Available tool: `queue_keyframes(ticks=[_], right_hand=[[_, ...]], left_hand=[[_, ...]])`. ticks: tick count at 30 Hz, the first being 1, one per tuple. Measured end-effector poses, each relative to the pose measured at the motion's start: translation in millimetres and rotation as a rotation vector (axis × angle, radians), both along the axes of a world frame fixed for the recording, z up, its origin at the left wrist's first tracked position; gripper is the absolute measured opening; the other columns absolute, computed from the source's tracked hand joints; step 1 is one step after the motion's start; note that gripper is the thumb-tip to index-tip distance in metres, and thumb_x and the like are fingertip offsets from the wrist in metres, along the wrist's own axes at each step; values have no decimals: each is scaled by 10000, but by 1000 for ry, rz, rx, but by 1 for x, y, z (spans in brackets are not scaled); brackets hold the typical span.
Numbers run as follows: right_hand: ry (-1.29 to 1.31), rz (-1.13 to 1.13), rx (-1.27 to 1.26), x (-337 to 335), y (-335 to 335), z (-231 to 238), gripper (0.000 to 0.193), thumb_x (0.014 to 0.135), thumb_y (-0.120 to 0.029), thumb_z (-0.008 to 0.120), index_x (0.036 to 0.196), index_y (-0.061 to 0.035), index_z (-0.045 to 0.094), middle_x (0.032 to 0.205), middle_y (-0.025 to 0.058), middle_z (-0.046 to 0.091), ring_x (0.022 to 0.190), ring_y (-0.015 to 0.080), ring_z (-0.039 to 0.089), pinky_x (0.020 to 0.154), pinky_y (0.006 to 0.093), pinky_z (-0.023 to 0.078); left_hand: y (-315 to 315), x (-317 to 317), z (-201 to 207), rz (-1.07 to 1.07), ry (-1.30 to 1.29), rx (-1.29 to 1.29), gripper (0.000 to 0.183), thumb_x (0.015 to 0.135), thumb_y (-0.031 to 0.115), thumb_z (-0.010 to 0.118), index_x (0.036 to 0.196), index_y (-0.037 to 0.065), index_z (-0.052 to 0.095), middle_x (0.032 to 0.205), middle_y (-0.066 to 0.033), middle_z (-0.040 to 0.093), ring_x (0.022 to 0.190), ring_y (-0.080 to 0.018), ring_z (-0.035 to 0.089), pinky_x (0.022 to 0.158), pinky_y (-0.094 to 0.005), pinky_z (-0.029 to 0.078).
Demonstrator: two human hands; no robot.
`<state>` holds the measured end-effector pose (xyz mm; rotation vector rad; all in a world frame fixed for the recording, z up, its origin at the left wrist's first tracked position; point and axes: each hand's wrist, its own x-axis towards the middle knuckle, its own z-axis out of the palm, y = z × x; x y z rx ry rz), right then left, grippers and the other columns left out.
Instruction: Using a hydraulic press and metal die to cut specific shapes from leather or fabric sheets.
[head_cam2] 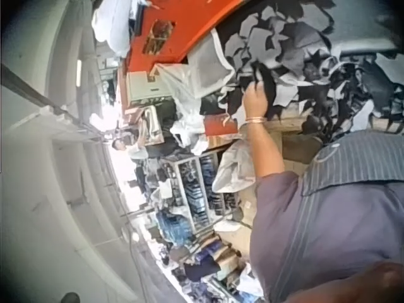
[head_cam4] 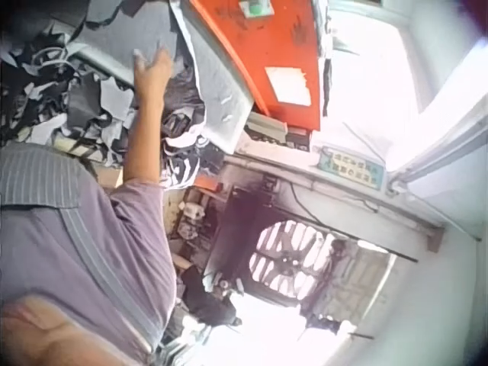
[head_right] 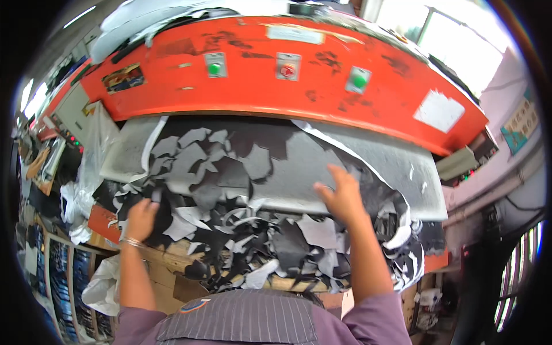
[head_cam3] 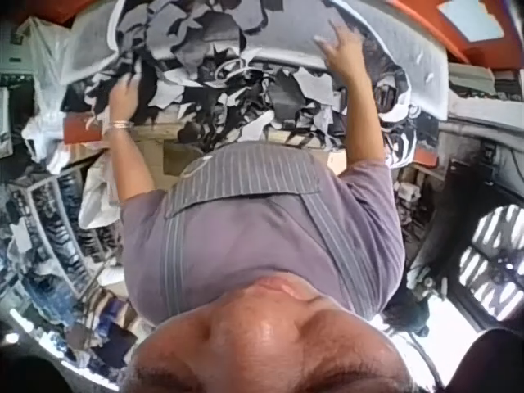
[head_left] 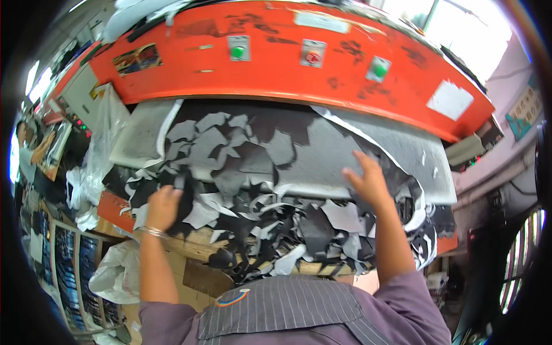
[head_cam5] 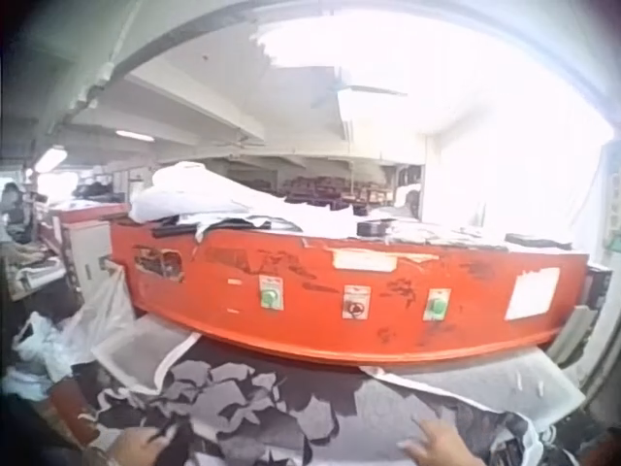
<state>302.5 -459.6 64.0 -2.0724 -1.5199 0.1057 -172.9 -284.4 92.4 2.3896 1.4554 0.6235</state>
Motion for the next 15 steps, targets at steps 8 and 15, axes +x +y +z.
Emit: queue_keyframes(ticks=[8,15], right_hand=[[161,325,-176,-237,73,23,898,748,-246,710,1465,-50,208,952,267,627,912,421,609,809,489,474],[77,334,-137,-204,67,5,728,801,-97,622,1444,-65,283,1030,233,635,946,421,600,841,469,466]], left_hand=[[-22,64,23,-629,-197,108,216,856,200,618,744,49,514,705,-138,548,687,-349,563,620,-440,435],[31,-20,19,-544,-84,187,241,849,219,625,707,57,518,708,-126,568,701,-344,565,630,-445,426]])
